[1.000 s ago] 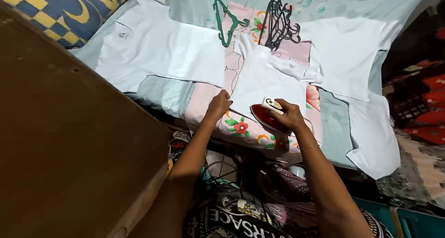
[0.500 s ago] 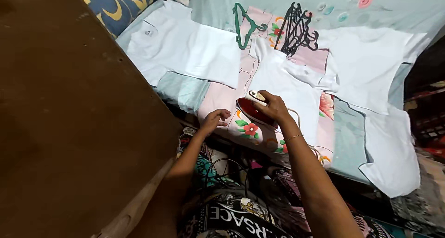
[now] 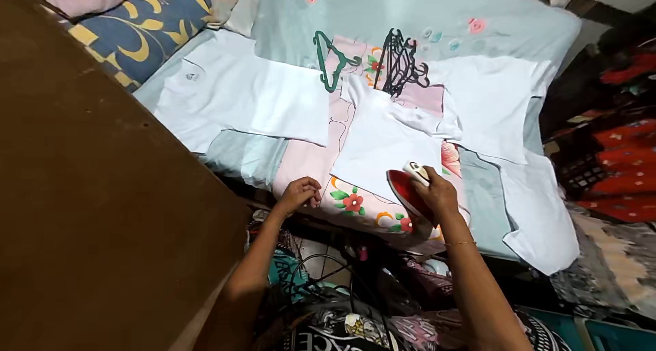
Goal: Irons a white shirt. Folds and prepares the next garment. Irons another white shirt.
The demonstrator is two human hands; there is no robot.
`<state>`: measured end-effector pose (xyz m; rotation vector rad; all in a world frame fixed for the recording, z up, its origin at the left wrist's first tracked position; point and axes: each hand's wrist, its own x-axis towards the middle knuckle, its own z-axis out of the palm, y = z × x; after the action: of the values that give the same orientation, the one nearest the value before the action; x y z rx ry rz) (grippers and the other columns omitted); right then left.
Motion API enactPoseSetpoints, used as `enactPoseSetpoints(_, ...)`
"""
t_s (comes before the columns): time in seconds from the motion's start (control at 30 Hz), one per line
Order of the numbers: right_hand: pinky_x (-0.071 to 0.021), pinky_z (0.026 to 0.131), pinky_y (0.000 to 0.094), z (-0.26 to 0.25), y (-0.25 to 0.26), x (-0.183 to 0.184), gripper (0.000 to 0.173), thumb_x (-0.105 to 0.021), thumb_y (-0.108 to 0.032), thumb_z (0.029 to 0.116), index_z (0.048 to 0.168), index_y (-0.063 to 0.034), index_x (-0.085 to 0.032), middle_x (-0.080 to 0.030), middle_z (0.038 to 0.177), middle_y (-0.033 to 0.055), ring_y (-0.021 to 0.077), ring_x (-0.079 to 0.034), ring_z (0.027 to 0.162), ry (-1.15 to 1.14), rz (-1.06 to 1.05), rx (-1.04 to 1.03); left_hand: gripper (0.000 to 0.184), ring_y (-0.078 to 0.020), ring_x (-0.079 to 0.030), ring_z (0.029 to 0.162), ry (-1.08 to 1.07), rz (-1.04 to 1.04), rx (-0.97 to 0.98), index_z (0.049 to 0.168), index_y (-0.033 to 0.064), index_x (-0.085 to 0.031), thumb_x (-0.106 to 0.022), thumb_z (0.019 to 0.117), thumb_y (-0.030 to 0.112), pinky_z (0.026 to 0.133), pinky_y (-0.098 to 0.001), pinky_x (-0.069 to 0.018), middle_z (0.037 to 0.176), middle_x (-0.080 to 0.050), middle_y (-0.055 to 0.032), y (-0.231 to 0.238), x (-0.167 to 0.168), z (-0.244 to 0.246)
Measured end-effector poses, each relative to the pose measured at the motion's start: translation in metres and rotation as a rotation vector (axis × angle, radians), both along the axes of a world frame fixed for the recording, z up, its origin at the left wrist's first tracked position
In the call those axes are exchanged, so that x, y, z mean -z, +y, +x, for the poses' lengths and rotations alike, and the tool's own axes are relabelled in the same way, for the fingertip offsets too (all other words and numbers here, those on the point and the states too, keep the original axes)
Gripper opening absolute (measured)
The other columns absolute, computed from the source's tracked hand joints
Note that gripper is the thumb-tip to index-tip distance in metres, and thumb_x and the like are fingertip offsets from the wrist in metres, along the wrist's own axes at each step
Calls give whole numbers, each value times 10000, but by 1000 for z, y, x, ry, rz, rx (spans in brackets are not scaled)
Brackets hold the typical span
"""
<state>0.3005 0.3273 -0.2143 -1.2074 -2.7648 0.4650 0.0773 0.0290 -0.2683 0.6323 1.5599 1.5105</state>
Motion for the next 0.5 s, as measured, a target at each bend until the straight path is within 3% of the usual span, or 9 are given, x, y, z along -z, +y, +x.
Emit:
enactPoseSetpoints(0.1,-469,931,686,6,8,-1,553,-626,-409,1017,1401,-13,-578,-680,1171,313,512,-652,1102,72,-38,207,178,-93,-654,707,317,-137,-33,1122,-67,-648,-545,1031,45,729,-281,-574,861,-691,-75,25,-17,-1)
enactPoseSetpoints(0.2,-478,930,662,-6,18,3,483,-546,-378,1048,1357,-15,-622,-692,1148,287,468,-665,1075,188,-72,198,233,-283,-704,1048,842,-183,-119,1146,-25,-715,-601,1021,135,959,-477,-559,1129,-719,-178,59,-1,-9)
enactPoseSetpoints(0.27,-474,953,645,-22,25,2,441,-512,-343,1066,1343,-23,-636,-694,1163,275,453,-661,1100,222,-109,200,315,-382,-589,1291,1053,-218,-145,1216,-19,-707,-628,1010,206,1103,-577,-429,1336,-644,-221,82,16,-13)
enactPoseSetpoints(0.3,-466,978,638,-32,30,1,434,-514,-339,1068,1350,-32,-635,-692,1190,265,441,-655,1131,222,-131,218,358,-398,-546,1343,1106,-247,-147,1246,-17,-699,-637,1007,242,1137,-593,-380,1386,-615,-229,89,24,-14)
enactPoseSetpoints(0.37,-459,982,632,-54,41,1,426,-531,-348,1063,1340,-44,-645,-693,1188,255,433,-652,1132,224,-148,262,398,-391,-530,1365,1169,-298,-153,1267,-9,-696,-628,1009,287,1167,-581,-343,1410,-605,-220,96,32,-13)
enactPoseSetpoints(0.5,-454,960,667,-89,64,3,448,-531,-406,1065,1334,-67,-647,-694,1175,264,460,-650,1122,200,-157,289,337,-374,-590,1296,1146,-303,-195,1188,7,-739,-627,1008,269,1126,-581,-383,1319,-669,-197,101,28,-14)
